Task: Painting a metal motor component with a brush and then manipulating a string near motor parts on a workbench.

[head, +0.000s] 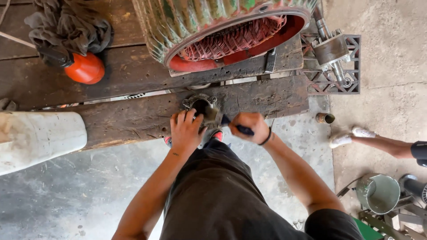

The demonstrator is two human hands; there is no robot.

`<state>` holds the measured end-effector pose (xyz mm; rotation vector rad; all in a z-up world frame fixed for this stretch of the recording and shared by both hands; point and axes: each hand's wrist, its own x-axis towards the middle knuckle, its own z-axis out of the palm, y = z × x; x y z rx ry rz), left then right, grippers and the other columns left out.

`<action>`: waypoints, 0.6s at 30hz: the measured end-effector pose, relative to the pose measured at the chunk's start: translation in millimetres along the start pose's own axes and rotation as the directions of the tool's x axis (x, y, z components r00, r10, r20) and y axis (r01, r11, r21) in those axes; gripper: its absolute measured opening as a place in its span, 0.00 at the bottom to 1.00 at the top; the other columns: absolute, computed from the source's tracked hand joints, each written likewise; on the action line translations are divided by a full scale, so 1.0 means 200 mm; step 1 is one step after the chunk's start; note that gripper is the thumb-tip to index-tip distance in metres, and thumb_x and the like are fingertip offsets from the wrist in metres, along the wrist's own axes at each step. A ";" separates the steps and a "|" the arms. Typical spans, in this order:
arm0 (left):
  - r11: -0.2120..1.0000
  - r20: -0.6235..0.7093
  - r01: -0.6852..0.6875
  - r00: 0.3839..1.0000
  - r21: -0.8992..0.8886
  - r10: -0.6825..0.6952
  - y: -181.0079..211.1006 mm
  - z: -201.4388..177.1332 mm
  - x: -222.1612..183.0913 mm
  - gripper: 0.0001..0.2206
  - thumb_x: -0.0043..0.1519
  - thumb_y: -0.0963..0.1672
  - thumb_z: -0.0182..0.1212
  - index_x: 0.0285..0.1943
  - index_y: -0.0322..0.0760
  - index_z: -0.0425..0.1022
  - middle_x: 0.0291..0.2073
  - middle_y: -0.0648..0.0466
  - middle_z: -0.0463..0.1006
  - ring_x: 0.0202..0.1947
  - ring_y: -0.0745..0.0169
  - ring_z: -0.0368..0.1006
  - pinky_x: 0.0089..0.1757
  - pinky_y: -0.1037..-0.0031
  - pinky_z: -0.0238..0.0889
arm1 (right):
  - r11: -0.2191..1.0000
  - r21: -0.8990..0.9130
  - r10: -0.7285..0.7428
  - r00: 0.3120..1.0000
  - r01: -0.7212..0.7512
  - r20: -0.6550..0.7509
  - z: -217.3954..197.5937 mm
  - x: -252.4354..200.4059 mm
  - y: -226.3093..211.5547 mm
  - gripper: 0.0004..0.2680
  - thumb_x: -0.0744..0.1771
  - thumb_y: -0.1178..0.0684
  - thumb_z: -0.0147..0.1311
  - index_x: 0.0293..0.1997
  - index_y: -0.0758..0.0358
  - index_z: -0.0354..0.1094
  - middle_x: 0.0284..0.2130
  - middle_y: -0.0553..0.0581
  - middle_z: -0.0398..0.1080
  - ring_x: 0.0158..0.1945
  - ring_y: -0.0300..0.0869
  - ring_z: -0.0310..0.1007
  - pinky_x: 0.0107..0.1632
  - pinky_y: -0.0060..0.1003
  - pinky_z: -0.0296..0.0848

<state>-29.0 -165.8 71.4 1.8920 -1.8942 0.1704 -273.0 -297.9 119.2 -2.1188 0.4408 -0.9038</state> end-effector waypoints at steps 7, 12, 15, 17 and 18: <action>0.998 0.009 -0.069 0.998 -0.016 0.069 -0.06 -0.03 0.01 0.16 0.47 0.47 0.73 0.45 0.54 0.81 0.48 0.55 0.76 0.55 0.51 0.68 0.56 0.51 0.57 | 0.998 0.051 0.046 0.999 -0.046 0.010 -0.07 0.07 -0.03 0.04 0.62 0.59 0.66 0.30 0.59 0.73 0.21 0.56 0.74 0.23 0.52 0.76 0.28 0.37 0.73; 0.991 -0.040 -0.135 0.990 -0.010 0.135 -0.08 -0.13 0.01 0.21 0.47 0.45 0.72 0.51 0.55 0.78 0.51 0.52 0.75 0.56 0.49 0.68 0.55 0.52 0.58 | 0.988 0.000 0.156 0.982 -0.157 -0.108 -0.05 0.01 -0.02 0.04 0.63 0.56 0.66 0.30 0.59 0.73 0.18 0.55 0.71 0.19 0.47 0.71 0.25 0.33 0.68; 0.987 -0.023 -0.135 0.991 -0.082 0.134 -0.05 -0.08 -0.04 0.17 0.49 0.46 0.72 0.49 0.52 0.79 0.52 0.51 0.76 0.57 0.47 0.69 0.54 0.51 0.59 | 0.979 0.009 0.201 0.961 -0.203 -0.188 -0.01 0.01 -0.15 0.05 0.62 0.57 0.67 0.28 0.59 0.72 0.16 0.54 0.70 0.17 0.47 0.69 0.24 0.33 0.67; 0.981 -0.013 -0.144 0.990 -0.130 0.143 -0.04 -0.01 -0.05 0.15 0.50 0.47 0.72 0.46 0.50 0.80 0.52 0.52 0.76 0.57 0.45 0.69 0.54 0.49 0.59 | 0.975 0.017 0.222 0.953 -0.223 -0.205 0.01 -0.06 -0.08 0.06 0.61 0.56 0.68 0.27 0.58 0.72 0.16 0.54 0.70 0.16 0.49 0.69 0.23 0.34 0.67; 0.985 -0.032 -0.148 0.989 -0.087 0.146 -0.05 0.03 -0.05 0.14 0.52 0.47 0.70 0.47 0.52 0.80 0.50 0.54 0.77 0.56 0.49 0.70 0.54 0.52 0.60 | 0.969 -0.002 0.239 0.938 -0.248 -0.249 0.02 -0.10 0.01 0.05 0.61 0.56 0.67 0.27 0.58 0.73 0.15 0.52 0.69 0.16 0.45 0.66 0.22 0.33 0.65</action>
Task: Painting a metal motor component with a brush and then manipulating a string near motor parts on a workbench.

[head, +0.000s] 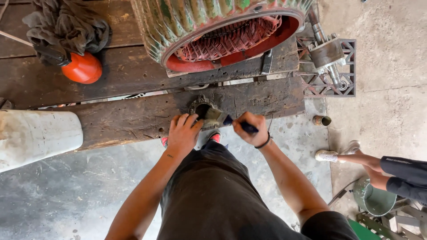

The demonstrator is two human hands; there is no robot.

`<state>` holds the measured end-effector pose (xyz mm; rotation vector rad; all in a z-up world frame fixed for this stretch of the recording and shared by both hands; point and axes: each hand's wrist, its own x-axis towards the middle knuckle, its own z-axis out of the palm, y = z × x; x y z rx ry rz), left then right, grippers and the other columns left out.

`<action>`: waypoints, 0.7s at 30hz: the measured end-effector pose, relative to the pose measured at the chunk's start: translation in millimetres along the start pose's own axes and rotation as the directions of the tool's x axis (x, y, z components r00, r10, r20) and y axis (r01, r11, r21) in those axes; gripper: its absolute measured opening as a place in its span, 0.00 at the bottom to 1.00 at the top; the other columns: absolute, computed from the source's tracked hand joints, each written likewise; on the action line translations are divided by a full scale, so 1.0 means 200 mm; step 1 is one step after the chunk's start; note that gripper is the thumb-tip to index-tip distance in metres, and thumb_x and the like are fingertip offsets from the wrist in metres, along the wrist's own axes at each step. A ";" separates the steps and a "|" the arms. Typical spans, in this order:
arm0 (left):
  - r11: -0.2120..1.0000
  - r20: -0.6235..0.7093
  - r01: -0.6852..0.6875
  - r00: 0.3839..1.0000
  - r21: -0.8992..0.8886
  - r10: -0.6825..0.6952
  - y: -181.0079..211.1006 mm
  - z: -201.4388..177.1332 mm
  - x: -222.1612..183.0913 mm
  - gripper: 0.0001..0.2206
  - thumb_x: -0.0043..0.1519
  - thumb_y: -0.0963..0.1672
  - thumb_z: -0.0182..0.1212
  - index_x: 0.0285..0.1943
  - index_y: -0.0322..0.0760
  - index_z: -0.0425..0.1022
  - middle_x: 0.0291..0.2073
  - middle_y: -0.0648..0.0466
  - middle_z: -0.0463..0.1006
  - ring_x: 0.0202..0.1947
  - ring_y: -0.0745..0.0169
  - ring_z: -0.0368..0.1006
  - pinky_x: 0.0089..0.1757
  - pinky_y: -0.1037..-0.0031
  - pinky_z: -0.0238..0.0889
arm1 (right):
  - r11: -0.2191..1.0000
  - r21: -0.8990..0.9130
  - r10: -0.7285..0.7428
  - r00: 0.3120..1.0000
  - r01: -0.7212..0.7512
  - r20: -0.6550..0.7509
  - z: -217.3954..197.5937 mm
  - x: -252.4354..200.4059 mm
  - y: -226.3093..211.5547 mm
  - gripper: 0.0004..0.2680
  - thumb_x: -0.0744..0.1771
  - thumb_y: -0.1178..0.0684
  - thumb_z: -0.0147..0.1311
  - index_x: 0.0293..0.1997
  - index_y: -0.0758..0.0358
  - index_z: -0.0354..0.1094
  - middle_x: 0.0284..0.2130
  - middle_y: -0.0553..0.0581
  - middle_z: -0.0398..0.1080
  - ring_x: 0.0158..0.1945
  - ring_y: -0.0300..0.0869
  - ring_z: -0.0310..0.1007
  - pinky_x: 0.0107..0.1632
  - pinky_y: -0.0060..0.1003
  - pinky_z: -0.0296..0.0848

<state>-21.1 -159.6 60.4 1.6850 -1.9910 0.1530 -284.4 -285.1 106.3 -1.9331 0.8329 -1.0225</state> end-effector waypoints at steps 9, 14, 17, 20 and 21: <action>0.995 -0.025 -0.099 0.995 0.005 0.099 -0.09 0.00 0.00 0.11 0.57 0.47 0.67 0.48 0.53 0.77 0.46 0.57 0.76 0.55 0.51 0.70 0.54 0.52 0.61 | 1.000 0.013 -0.026 1.000 0.025 0.006 0.00 -0.07 -0.15 0.05 0.61 0.59 0.66 0.27 0.60 0.72 0.18 0.55 0.73 0.19 0.46 0.72 0.26 0.34 0.70; 0.992 -0.016 -0.119 0.993 -0.034 0.119 -0.09 -0.02 0.01 0.09 0.60 0.47 0.66 0.47 0.53 0.77 0.46 0.57 0.76 0.56 0.50 0.71 0.53 0.52 0.62 | 0.982 -0.186 -0.054 0.997 0.042 -0.060 -0.01 -0.05 -0.25 0.06 0.64 0.59 0.63 0.27 0.60 0.70 0.16 0.55 0.70 0.17 0.47 0.71 0.24 0.30 0.67; 0.993 -0.033 -0.116 0.993 -0.019 0.115 -0.10 0.01 0.02 0.10 0.58 0.47 0.68 0.48 0.53 0.76 0.45 0.57 0.76 0.56 0.50 0.71 0.52 0.53 0.63 | 0.986 -0.166 -0.031 0.999 0.033 0.018 0.00 -0.04 -0.30 0.05 0.62 0.60 0.64 0.26 0.60 0.70 0.17 0.58 0.72 0.19 0.54 0.72 0.24 0.36 0.69; 0.992 -0.038 -0.123 0.992 -0.026 0.122 -0.09 0.01 0.01 0.07 0.61 0.47 0.65 0.47 0.53 0.76 0.45 0.57 0.75 0.56 0.50 0.71 0.51 0.54 0.63 | 0.961 -0.277 -0.006 0.999 -0.004 -0.032 -0.03 -0.02 -0.31 0.05 0.63 0.59 0.61 0.27 0.60 0.69 0.15 0.55 0.69 0.17 0.51 0.70 0.24 0.35 0.68; 0.993 -0.029 -0.117 0.993 -0.033 0.116 -0.10 0.03 0.00 0.10 0.58 0.47 0.68 0.47 0.53 0.76 0.45 0.56 0.75 0.57 0.48 0.71 0.51 0.52 0.64 | 0.973 -0.229 0.012 1.000 -0.014 -0.011 0.00 -0.02 -0.35 0.05 0.62 0.59 0.62 0.27 0.59 0.69 0.15 0.56 0.69 0.18 0.53 0.70 0.24 0.36 0.68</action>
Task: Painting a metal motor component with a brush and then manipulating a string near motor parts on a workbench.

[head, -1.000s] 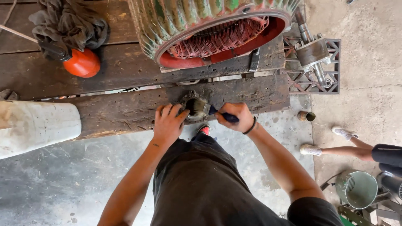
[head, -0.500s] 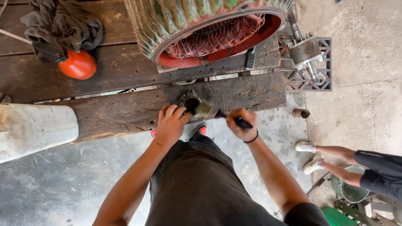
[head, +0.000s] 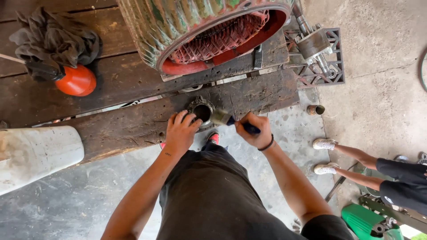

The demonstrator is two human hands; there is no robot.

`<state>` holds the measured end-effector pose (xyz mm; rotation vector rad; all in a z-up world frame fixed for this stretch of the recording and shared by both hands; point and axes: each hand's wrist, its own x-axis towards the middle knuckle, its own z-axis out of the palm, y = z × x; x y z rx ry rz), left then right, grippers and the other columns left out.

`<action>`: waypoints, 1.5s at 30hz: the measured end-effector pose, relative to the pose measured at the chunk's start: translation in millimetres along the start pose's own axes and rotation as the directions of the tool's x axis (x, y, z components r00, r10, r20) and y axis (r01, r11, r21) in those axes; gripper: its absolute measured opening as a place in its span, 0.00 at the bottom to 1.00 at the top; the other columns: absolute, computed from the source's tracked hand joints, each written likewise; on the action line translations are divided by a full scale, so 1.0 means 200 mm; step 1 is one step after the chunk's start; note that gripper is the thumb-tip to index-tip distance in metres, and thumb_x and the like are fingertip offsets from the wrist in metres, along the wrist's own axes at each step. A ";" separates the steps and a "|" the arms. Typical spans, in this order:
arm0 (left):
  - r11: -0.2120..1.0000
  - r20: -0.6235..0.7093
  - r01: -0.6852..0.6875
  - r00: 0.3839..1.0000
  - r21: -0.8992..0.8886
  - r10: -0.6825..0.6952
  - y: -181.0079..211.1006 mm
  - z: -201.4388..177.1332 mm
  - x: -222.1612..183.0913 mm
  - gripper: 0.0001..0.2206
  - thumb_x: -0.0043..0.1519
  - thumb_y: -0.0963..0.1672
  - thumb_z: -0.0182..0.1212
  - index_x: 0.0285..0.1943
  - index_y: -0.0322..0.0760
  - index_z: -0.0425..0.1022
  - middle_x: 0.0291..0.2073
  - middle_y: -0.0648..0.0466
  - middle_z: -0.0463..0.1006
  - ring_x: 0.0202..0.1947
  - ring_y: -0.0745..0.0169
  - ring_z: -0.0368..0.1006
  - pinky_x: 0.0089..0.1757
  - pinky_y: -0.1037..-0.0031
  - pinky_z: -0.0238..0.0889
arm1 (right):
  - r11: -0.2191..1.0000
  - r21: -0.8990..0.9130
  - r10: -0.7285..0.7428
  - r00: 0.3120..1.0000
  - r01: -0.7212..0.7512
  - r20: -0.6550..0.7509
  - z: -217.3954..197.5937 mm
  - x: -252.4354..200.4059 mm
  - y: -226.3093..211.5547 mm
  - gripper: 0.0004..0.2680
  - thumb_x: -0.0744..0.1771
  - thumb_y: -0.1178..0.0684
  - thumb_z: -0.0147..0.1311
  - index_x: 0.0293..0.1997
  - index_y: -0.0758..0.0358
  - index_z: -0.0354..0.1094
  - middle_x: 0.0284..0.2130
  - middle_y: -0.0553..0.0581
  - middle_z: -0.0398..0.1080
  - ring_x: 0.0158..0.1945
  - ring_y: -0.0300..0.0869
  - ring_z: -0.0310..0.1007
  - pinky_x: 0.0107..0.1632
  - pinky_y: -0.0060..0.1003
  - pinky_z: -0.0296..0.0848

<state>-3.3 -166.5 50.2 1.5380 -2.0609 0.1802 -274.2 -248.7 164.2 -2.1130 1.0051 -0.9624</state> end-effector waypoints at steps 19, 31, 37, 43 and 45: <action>0.997 0.004 -0.057 0.998 -0.051 0.058 -0.05 -0.12 0.09 0.10 0.58 0.44 0.69 0.47 0.51 0.78 0.45 0.53 0.77 0.57 0.45 0.72 0.53 0.49 0.64 | 0.996 -0.090 0.010 0.991 -0.022 -0.134 0.05 0.01 0.11 0.10 0.63 0.56 0.65 0.22 0.55 0.64 0.13 0.55 0.66 0.16 0.49 0.67 0.24 0.30 0.66; 0.989 -0.015 -0.126 0.992 -0.074 0.125 -0.13 -0.04 0.04 0.10 0.59 0.44 0.69 0.47 0.52 0.77 0.49 0.56 0.76 0.60 0.50 0.70 0.56 0.52 0.63 | 0.980 0.129 -0.163 0.983 0.151 0.088 0.13 -0.15 0.26 0.05 0.63 0.59 0.64 0.27 0.55 0.71 0.19 0.55 0.71 0.19 0.53 0.72 0.25 0.37 0.71; 0.971 0.048 -0.209 0.975 -0.114 0.216 -0.27 -0.10 0.09 0.11 0.60 0.44 0.65 0.50 0.56 0.78 0.54 0.61 0.77 0.63 0.55 0.67 0.61 0.54 0.58 | 0.964 0.182 -0.211 0.973 0.191 0.095 0.11 -0.16 0.10 0.07 0.62 0.58 0.66 0.26 0.58 0.69 0.20 0.54 0.72 0.20 0.49 0.74 0.27 0.37 0.73; 0.962 0.190 0.215 0.965 -0.170 -0.182 -0.04 -0.27 0.14 0.37 0.50 0.54 0.72 0.71 0.53 0.68 0.59 0.50 0.76 0.65 0.46 0.65 0.61 0.46 0.55 | 0.972 0.201 -0.116 0.992 0.123 -0.046 0.13 -0.21 0.31 0.06 0.64 0.55 0.66 0.31 0.61 0.72 0.22 0.57 0.75 0.23 0.51 0.77 0.29 0.36 0.72; 0.964 0.146 0.244 0.963 -0.108 -0.227 0.03 -0.19 0.12 0.40 0.47 0.56 0.74 0.71 0.49 0.67 0.58 0.49 0.74 0.63 0.46 0.65 0.61 0.46 0.55 | 0.961 0.213 -0.178 0.984 0.175 -0.005 0.13 -0.13 0.07 0.06 0.63 0.57 0.66 0.29 0.60 0.71 0.21 0.56 0.74 0.22 0.50 0.75 0.28 0.36 0.73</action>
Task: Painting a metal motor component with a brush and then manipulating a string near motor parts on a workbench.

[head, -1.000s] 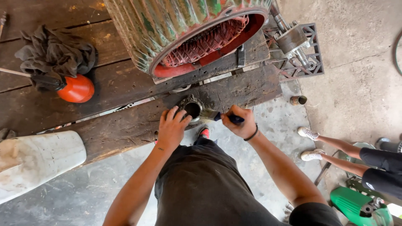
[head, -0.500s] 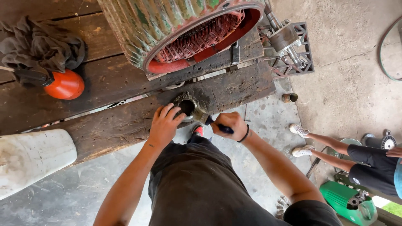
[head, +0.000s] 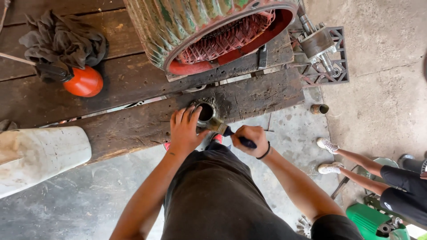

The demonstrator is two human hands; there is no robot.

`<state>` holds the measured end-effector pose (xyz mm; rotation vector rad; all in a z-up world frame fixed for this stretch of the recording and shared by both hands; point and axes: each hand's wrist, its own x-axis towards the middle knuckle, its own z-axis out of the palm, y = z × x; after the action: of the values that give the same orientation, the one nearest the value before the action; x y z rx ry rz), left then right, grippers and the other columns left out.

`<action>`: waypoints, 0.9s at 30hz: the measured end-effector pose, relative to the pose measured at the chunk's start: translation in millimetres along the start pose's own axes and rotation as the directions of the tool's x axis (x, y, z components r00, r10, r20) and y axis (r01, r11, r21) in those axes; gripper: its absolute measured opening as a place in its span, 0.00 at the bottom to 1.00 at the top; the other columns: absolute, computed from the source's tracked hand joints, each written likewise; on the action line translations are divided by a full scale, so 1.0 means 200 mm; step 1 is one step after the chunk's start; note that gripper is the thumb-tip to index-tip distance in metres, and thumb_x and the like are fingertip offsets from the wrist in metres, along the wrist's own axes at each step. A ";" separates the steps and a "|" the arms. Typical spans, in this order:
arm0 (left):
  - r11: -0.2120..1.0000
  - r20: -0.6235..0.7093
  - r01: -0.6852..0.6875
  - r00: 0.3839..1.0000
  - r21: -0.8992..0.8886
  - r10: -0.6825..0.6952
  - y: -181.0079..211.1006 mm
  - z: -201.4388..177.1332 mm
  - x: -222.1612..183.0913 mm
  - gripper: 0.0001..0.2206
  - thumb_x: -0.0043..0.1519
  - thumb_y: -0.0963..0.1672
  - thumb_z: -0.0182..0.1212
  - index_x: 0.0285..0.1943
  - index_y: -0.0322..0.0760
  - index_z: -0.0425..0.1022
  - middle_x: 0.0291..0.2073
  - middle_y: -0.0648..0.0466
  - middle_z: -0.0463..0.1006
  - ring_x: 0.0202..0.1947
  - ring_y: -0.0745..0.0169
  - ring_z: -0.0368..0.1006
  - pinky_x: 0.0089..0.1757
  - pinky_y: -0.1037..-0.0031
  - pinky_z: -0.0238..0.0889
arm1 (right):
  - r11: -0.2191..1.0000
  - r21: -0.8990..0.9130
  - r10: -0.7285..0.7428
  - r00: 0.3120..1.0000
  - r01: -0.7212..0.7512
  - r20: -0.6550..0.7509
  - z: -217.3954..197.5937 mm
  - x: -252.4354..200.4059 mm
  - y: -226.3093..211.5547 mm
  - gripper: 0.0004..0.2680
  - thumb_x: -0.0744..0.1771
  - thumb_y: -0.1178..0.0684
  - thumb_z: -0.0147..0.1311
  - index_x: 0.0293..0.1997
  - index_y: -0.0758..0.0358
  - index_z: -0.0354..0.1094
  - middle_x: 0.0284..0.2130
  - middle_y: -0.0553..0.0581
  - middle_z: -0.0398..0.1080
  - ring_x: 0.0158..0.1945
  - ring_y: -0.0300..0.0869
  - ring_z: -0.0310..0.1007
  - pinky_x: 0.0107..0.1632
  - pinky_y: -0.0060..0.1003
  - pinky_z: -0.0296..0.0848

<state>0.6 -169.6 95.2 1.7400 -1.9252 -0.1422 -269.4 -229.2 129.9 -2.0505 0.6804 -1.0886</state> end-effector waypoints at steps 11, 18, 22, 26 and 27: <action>0.996 0.139 0.089 0.986 0.020 -0.091 0.04 0.00 0.16 0.45 0.47 0.49 0.80 0.76 0.46 0.59 0.52 0.47 0.77 0.59 0.47 0.68 0.65 0.43 0.41 | 0.985 -0.109 -0.120 0.984 0.135 0.133 -0.04 0.12 0.06 0.05 0.62 0.60 0.64 0.28 0.57 0.70 0.20 0.54 0.71 0.20 0.51 0.72 0.26 0.36 0.72; 0.998 0.336 0.064 0.940 -0.013 -0.056 -0.01 -0.04 0.23 0.42 0.50 0.49 0.77 0.76 0.51 0.59 0.55 0.48 0.77 0.62 0.46 0.68 0.66 0.44 0.39 | 0.995 -0.044 -0.088 0.994 0.091 0.064 -0.09 0.13 0.13 0.05 0.63 0.58 0.65 0.28 0.57 0.71 0.20 0.53 0.71 0.20 0.49 0.73 0.26 0.35 0.71; 0.997 0.380 -0.011 0.924 -0.080 0.040 -0.09 0.04 0.26 0.45 0.48 0.49 0.78 0.76 0.53 0.57 0.57 0.51 0.76 0.63 0.48 0.65 0.64 0.40 0.43 | 0.978 -0.204 -0.064 0.995 0.048 -0.073 -0.20 0.22 0.11 0.07 0.64 0.61 0.63 0.27 0.59 0.69 0.16 0.52 0.67 0.15 0.46 0.68 0.22 0.30 0.66; 0.989 0.369 -0.098 0.920 -0.115 0.134 -0.10 0.01 0.33 0.44 0.47 0.46 0.79 0.76 0.51 0.59 0.57 0.48 0.76 0.62 0.47 0.65 0.64 0.41 0.43 | 0.991 -0.126 -0.037 0.999 0.036 -0.002 -0.15 0.16 0.08 0.06 0.63 0.59 0.64 0.27 0.58 0.70 0.20 0.55 0.72 0.21 0.51 0.73 0.28 0.36 0.72; 0.986 0.374 -0.109 0.915 -0.126 0.149 -0.09 -0.01 0.35 0.45 0.47 0.46 0.79 0.76 0.51 0.58 0.56 0.49 0.77 0.62 0.49 0.65 0.64 0.43 0.44 | 0.977 -0.213 0.011 1.000 -0.017 -0.028 -0.17 0.13 0.16 0.06 0.63 0.58 0.65 0.28 0.59 0.70 0.20 0.57 0.71 0.22 0.54 0.73 0.27 0.39 0.71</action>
<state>16.5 -238.2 111.6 1.5981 -2.2566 -0.5603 -289.2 -279.0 131.7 -2.2107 0.8564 -1.0758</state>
